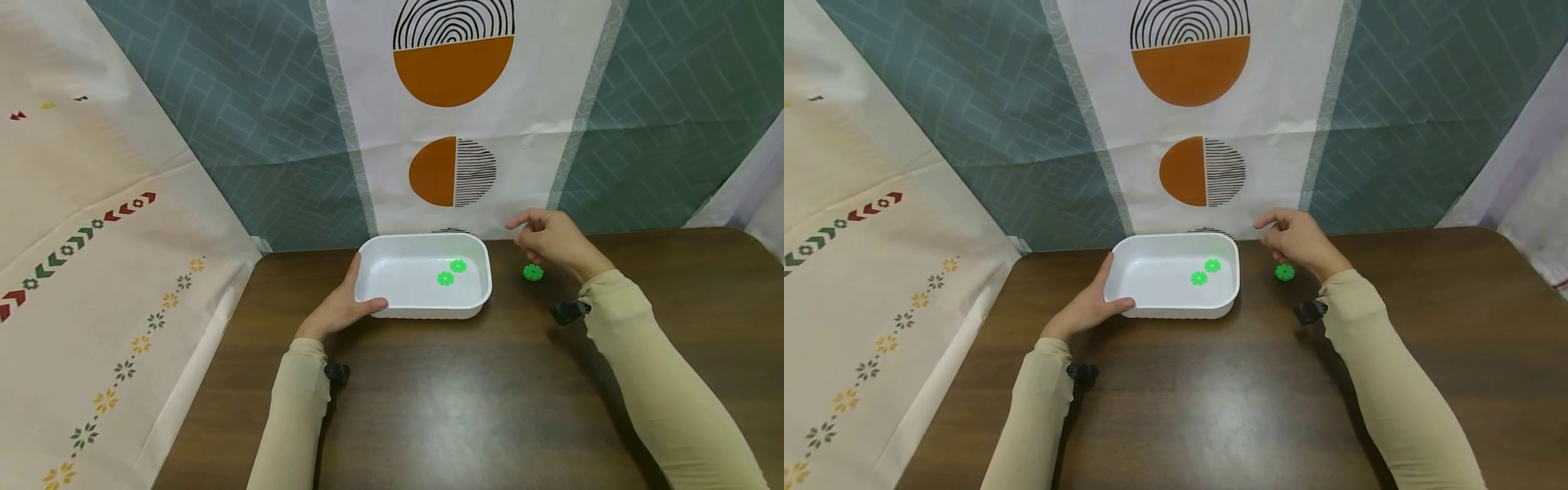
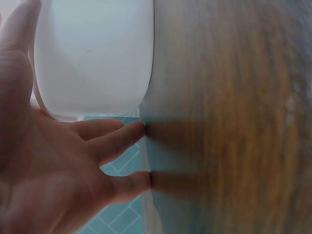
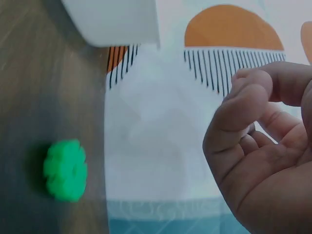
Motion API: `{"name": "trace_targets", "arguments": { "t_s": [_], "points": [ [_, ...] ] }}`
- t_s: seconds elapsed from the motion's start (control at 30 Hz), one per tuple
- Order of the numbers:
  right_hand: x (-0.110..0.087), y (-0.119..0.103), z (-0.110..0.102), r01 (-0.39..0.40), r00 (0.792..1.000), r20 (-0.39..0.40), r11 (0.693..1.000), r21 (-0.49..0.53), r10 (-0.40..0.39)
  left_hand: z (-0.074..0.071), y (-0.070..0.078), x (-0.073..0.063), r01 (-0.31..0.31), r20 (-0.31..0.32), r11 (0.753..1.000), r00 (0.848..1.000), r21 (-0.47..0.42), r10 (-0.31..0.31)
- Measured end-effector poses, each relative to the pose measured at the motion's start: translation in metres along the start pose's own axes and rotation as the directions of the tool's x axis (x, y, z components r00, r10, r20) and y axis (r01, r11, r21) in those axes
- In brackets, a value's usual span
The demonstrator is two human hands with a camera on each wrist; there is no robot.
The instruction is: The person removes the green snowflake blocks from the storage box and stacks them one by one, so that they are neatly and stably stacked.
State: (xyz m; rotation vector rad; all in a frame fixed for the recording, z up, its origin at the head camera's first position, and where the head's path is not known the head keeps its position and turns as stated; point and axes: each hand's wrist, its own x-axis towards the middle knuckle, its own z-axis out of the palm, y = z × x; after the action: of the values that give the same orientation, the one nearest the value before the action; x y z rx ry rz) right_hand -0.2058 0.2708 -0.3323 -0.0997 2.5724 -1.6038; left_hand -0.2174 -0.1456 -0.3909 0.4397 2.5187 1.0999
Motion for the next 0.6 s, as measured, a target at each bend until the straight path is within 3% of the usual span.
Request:
{"name": "trace_targets", "arguments": {
  "t_s": [0.23, 0.6],
  "points": [
    [0.009, -0.018, 0.019, 0.031, 0.998, -0.065, 0.998, 0.057, -0.027, 0.000, -0.001, 0.000, -0.008, 0.003, 1.000, 1.000, -0.004, 0.008],
    [0.030, -0.039, 0.049, 0.075, 0.996, -0.053, 0.995, 0.072, -0.072, -0.001, -0.001, 0.000, -0.018, -0.004, 1.000, 1.000, -0.001, 0.018]
  ]
}}
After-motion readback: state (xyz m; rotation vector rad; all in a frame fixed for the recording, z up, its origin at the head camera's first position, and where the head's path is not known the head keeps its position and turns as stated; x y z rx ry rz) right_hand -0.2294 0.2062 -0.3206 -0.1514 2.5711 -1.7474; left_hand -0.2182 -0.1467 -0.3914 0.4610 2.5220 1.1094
